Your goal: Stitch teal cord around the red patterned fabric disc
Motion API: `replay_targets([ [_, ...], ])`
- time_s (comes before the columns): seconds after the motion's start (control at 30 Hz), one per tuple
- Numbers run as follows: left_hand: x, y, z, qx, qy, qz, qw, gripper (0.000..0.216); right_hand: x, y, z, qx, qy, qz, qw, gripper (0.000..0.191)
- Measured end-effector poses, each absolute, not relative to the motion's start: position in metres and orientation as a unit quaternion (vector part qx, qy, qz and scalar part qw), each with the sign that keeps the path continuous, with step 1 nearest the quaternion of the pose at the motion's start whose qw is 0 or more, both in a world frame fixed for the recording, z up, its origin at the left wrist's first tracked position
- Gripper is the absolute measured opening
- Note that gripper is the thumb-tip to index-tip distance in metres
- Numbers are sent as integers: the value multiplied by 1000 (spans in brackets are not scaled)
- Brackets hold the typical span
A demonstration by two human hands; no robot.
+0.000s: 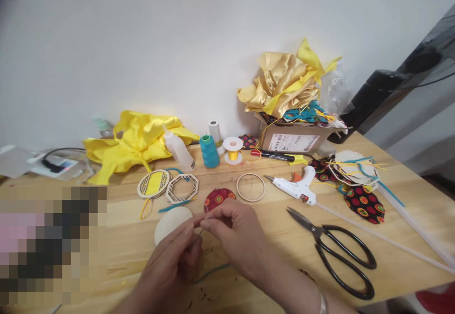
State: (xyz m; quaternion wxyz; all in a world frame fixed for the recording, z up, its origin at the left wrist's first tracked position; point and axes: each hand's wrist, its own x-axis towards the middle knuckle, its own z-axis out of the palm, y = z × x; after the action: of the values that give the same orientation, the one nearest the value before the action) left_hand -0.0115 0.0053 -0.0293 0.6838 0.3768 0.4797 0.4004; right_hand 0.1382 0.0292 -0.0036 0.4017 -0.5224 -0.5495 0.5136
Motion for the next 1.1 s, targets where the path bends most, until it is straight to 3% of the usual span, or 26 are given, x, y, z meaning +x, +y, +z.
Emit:
replay_targets([
  [0.23,-10,2,-25,461,505,359,635,31,147,27,-1,-486,-678,409,370,17],
  [0.4,-11,4,-30,382,522,434,627,28,155,47,2,-519,-725,279,356,17],
  [0.57,-10,9,-27,272,499,517,640,21,160,75,-4,-458,-865,79,191,15],
  [0.73,-9,11,-22,238,494,524,651,22,155,90,-12,-354,-930,-9,96,4],
  [1.1,-8,11,-22,209,493,522,664,21,143,96,-9,-215,-972,-92,33,17],
])
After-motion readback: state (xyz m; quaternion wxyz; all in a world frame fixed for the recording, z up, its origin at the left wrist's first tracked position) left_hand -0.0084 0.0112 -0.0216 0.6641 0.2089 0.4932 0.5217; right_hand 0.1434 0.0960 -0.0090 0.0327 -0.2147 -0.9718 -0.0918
